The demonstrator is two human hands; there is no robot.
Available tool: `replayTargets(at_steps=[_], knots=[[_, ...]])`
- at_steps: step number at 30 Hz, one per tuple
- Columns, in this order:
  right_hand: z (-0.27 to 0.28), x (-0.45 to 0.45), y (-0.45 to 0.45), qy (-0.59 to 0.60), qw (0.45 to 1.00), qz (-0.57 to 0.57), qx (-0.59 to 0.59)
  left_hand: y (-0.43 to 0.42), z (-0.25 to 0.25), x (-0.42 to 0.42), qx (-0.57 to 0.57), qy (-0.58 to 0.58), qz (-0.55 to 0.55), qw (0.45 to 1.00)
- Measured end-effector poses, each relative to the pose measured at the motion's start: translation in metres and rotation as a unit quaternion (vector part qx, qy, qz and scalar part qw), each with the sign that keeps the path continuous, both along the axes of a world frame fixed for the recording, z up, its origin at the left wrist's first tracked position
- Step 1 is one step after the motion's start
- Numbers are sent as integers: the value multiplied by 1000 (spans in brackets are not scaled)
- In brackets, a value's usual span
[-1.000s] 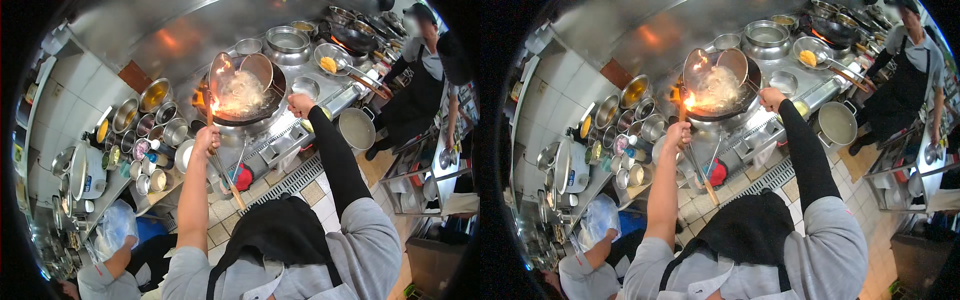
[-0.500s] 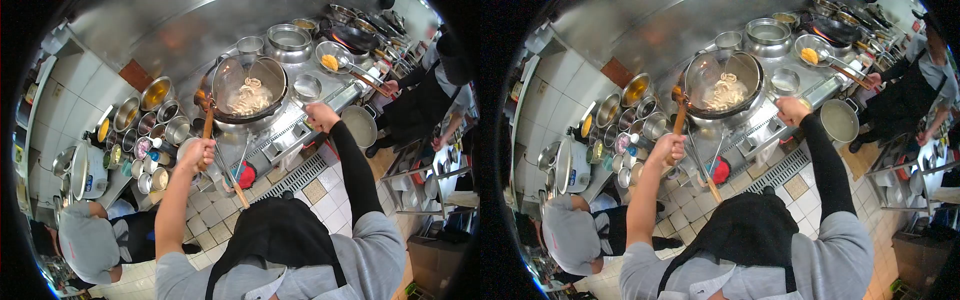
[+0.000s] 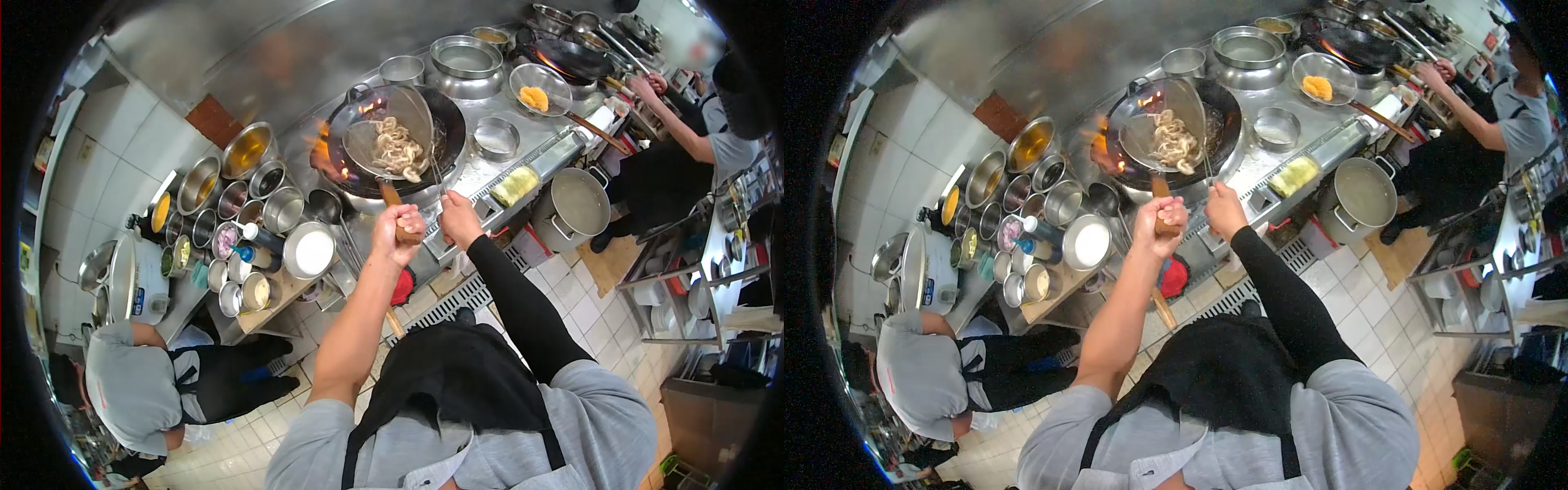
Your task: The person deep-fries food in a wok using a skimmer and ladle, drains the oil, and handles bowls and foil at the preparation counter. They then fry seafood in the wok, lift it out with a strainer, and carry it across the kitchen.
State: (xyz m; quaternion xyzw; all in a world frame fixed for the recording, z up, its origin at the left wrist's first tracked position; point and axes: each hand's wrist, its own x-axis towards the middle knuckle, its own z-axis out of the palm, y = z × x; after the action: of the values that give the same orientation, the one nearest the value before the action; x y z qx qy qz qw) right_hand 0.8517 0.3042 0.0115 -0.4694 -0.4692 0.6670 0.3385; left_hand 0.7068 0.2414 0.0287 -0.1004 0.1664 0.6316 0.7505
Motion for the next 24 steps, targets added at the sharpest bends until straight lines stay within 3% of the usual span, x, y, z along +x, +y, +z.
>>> replayTargets(at_steps=[1, 2, 4, 5, 9, 15, 21, 23, 24], knots=[[-4, -2, 6, -88, 993, 32, 64, 4, -4, -2, 8, -53, -1, 999], [-17, -4, 14, -154, 967, 10, 205, 6, -2, -3, 17, -105, -1, 994], [-41, -3, 29, -269, 840, -35, 469, 5, -2, -11, 31, -210, 1, 977], [-20, 4, 26, -305, 857, -5, 415, 3, -5, -16, 42, -237, 5, 971], [17, 20, 36, -379, 805, 28, 456, -10, -13, -21, 84, -276, 11, 957], [37, 53, 52, -350, 806, -41, 475, -31, -9, -26, 119, -232, -7, 965], [-18, 65, 99, -337, 853, -50, 395, -37, 13, -43, 162, -176, -17, 971], [-85, 64, 129, -86, 978, 37, 189, -36, 27, -47, 169, -150, -14, 974], [-80, 60, 131, -211, 915, 145, 313, -35, 33, -50, 172, -138, -11, 975]])
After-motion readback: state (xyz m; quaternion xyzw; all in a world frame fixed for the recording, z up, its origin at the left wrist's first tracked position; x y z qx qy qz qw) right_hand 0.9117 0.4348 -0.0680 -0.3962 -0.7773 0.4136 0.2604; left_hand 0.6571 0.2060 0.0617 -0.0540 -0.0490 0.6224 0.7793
